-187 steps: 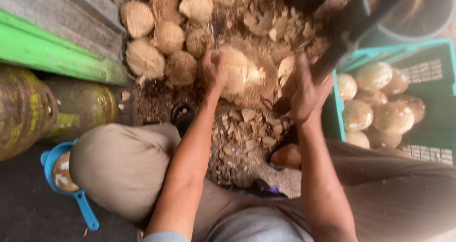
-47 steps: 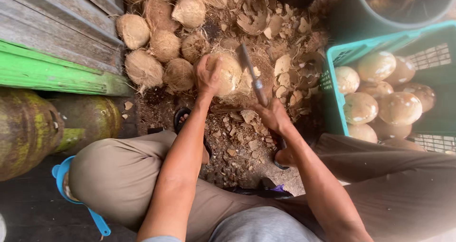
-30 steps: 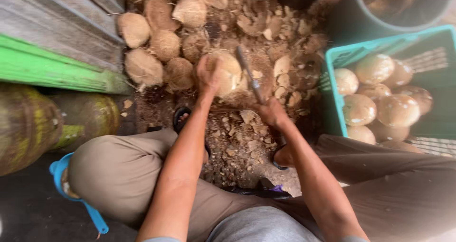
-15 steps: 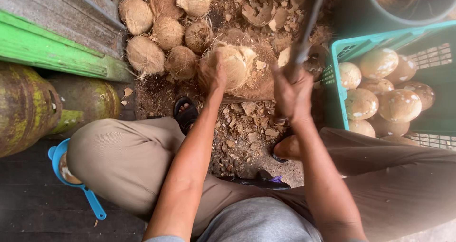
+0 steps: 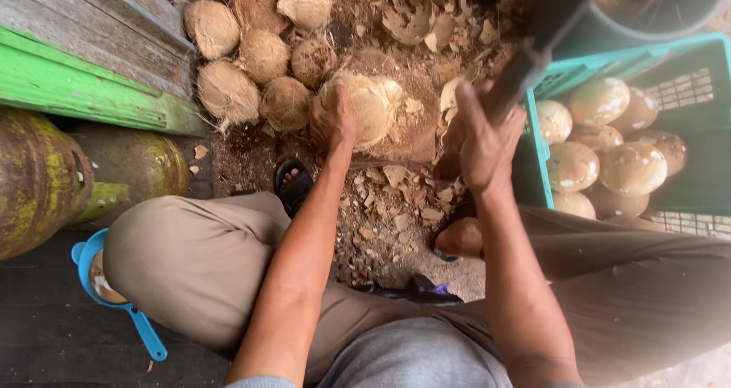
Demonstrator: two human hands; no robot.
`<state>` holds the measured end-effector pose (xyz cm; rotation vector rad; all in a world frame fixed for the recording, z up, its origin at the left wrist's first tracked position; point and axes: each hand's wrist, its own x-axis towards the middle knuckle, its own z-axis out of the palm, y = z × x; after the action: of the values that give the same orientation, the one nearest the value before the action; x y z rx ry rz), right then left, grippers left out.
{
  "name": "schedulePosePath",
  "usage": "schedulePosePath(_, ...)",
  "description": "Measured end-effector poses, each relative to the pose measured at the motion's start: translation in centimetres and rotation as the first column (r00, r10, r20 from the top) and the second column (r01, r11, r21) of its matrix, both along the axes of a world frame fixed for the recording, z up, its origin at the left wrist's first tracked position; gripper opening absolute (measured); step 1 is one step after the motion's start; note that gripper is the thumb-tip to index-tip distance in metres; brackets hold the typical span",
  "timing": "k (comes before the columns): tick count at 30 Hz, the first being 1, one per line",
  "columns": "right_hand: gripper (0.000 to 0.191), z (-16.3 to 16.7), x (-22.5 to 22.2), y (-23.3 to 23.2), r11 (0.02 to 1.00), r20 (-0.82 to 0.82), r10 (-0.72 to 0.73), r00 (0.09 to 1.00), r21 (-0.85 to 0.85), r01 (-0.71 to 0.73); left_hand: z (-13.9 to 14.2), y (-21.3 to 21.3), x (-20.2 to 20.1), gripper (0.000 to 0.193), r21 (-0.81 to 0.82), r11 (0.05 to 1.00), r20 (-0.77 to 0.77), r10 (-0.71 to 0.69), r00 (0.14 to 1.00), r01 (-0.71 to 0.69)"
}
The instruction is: The person sits on a low seat and husks coconuts, chopping off the fibrous outer husk with a cleaver-like blade. They rotate each coconut between strikes, toss husked coconuts toward a blue pan, and pull new unhusked coconuts from the pile.
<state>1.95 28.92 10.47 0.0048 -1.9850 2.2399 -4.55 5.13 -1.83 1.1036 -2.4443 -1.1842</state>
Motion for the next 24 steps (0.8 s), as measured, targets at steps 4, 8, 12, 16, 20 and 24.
schedulePosePath(4,0.044,-6.5,3.9,-4.7,0.827,0.452,0.042,0.891,0.484,-0.285,1.0,0.5,-0.2,0.084,0.302,0.951,0.174,0.017,0.985,-0.07)
schedulePosePath(8,0.033,-9.7,4.8,-4.3,0.922,0.564,0.201,0.801,0.166,-0.349,-0.2,0.7,-1.0,0.082,0.359,0.933,-0.055,0.049,0.997,-0.026)
schedulePosePath(12,0.037,-4.1,1.6,-0.5,0.97,0.31,0.136,0.941,0.15,-0.19,-2.8,0.1,-0.3,0.087,0.331,0.942,-0.165,0.112,0.98,-0.052)
schedulePosePath(16,0.039,-0.8,-0.2,-0.4,0.999,0.016,0.036,0.999,-0.026,-0.036,-3.4,-0.7,0.3,0.081,0.263,0.963,0.194,0.011,0.981,-0.063)
schedulePosePath(20,0.032,-7.3,4.0,-5.8,0.935,0.458,0.091,0.884,0.265,-0.234,-3.0,-1.1,1.4,0.083,0.323,0.944,0.029,0.056,0.998,-0.063)
schedulePosePath(24,0.028,-13.0,6.3,-5.0,0.852,0.746,0.159,0.646,0.227,-0.472,-3.8,-0.8,1.5,0.083,0.358,0.931,-0.15,-0.013,0.989,0.067)
